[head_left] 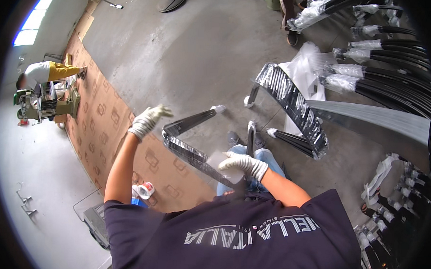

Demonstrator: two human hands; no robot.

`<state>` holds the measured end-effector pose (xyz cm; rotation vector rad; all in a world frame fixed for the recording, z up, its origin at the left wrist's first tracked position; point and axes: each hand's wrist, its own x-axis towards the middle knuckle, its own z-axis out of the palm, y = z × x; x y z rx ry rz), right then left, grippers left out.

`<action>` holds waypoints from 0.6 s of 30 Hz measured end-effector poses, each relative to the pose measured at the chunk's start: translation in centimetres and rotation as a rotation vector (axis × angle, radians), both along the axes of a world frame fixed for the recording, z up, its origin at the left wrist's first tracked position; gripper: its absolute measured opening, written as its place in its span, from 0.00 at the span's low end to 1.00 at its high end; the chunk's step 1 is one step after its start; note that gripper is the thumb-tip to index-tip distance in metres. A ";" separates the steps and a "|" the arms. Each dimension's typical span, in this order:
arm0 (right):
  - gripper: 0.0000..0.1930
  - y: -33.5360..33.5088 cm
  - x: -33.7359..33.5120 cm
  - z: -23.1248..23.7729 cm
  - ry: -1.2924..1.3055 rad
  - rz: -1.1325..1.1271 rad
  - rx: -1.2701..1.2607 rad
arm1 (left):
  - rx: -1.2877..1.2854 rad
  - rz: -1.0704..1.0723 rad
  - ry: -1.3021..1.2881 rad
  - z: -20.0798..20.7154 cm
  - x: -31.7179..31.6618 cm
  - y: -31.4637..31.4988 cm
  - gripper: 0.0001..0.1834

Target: The person takes bundles of black metal frames from a rack and wraps plastic film around parts of the frames by hand using a roll of plastic wrap.

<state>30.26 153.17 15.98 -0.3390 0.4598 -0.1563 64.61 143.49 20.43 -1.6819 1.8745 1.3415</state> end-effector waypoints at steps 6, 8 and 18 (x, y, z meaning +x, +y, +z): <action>0.23 -1.6 -2.4 0.9 0.250 -0.012 -0.297 | -0.051 -0.407 -0.309 -0.5 -8.7 0.2 0.31; 0.24 -2.0 -2.7 1.8 0.295 -0.029 -0.278 | 0.005 -0.390 -0.329 -0.7 -9.2 -0.5 0.32; 0.24 -5.2 -2.1 3.2 0.432 -0.146 -0.388 | -1.088 0.760 0.679 -1.0 -6.4 0.3 0.13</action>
